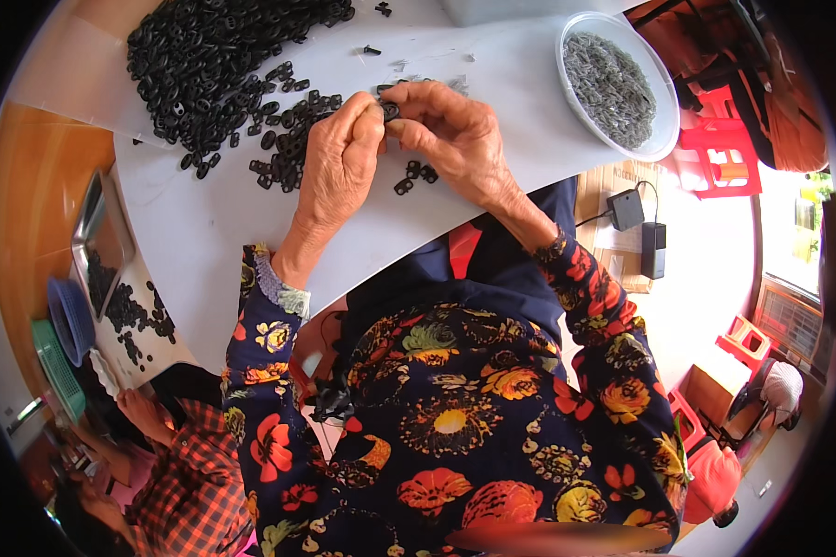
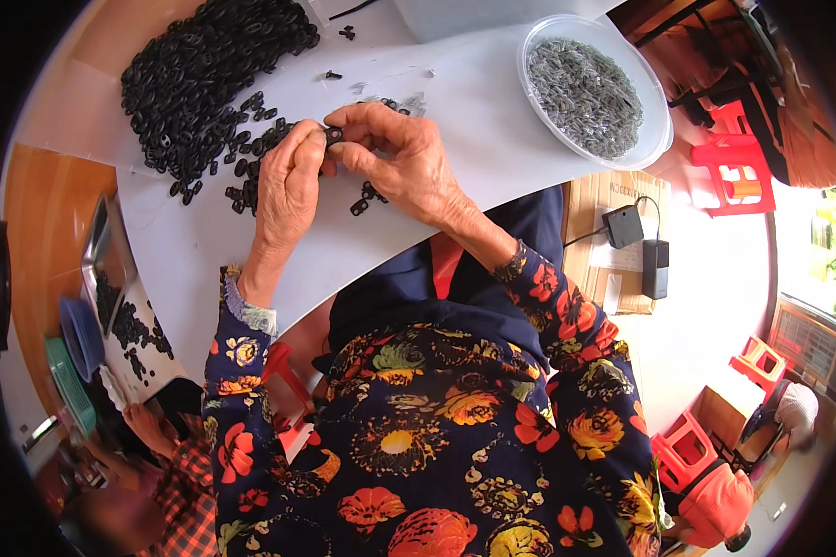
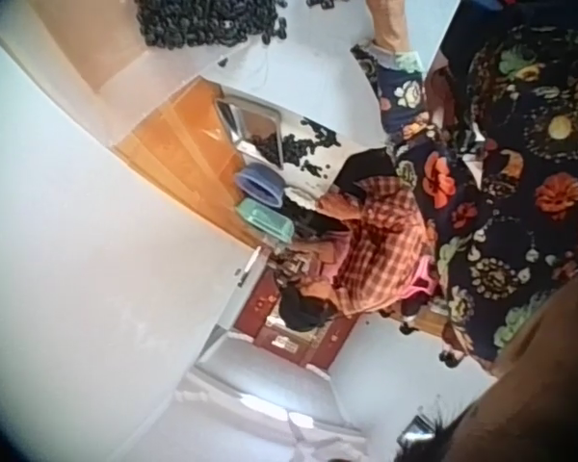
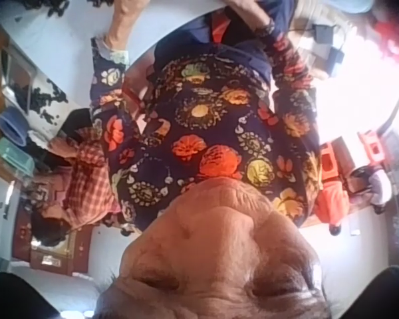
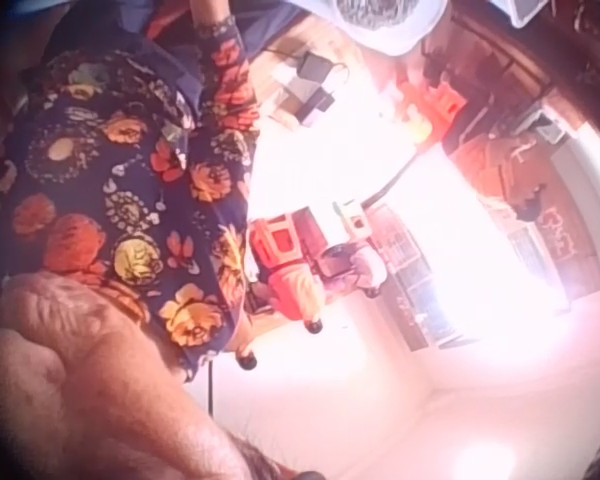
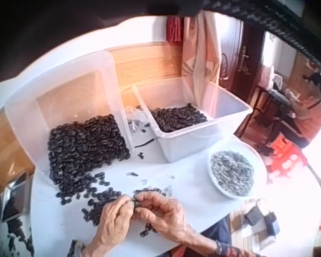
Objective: The person inserts small silver pins into black plastic clips by hand on a workbench.
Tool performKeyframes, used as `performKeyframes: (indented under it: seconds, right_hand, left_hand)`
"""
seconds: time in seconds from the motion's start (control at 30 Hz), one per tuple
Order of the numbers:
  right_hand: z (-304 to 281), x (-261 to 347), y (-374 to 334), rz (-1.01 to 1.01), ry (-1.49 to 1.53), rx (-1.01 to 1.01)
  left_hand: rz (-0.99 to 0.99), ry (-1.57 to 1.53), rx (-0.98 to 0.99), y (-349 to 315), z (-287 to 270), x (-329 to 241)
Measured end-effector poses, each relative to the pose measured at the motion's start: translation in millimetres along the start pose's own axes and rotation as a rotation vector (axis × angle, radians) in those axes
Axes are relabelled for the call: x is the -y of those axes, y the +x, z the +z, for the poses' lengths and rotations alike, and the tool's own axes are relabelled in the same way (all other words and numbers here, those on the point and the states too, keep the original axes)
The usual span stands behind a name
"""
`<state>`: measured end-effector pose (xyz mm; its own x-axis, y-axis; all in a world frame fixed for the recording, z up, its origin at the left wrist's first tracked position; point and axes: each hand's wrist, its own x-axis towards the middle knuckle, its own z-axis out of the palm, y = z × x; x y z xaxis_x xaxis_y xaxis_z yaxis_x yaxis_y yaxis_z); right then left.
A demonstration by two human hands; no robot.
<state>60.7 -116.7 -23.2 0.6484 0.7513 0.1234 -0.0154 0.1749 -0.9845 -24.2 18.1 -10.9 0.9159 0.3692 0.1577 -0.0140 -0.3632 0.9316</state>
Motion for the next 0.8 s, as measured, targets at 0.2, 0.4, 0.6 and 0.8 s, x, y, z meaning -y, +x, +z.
performKeyframes:
  seconds: [0.2,0.4,0.6,0.8]
  right_hand:
    - [0.6,-9.5,2.9,-0.186,-0.196,-0.032]
    - [2.6,-3.5,0.8,-0.255,-0.398,-0.084]
    - [3.9,-2.1,-2.5,-0.334,-0.481,-0.048]
    - [2.9,-6.6,-3.9,-0.315,-0.450,-0.064]
  left_hand:
    - [0.033,-0.018,0.029,0.8,-6.0,2.4]
    - [0.013,-0.033,0.024,-2.5,-0.5,3.9]
    - [-0.020,-0.090,0.061,-6.4,1.5,6.0]
    - [-0.048,-0.106,0.084,-5.7,4.1,6.6]
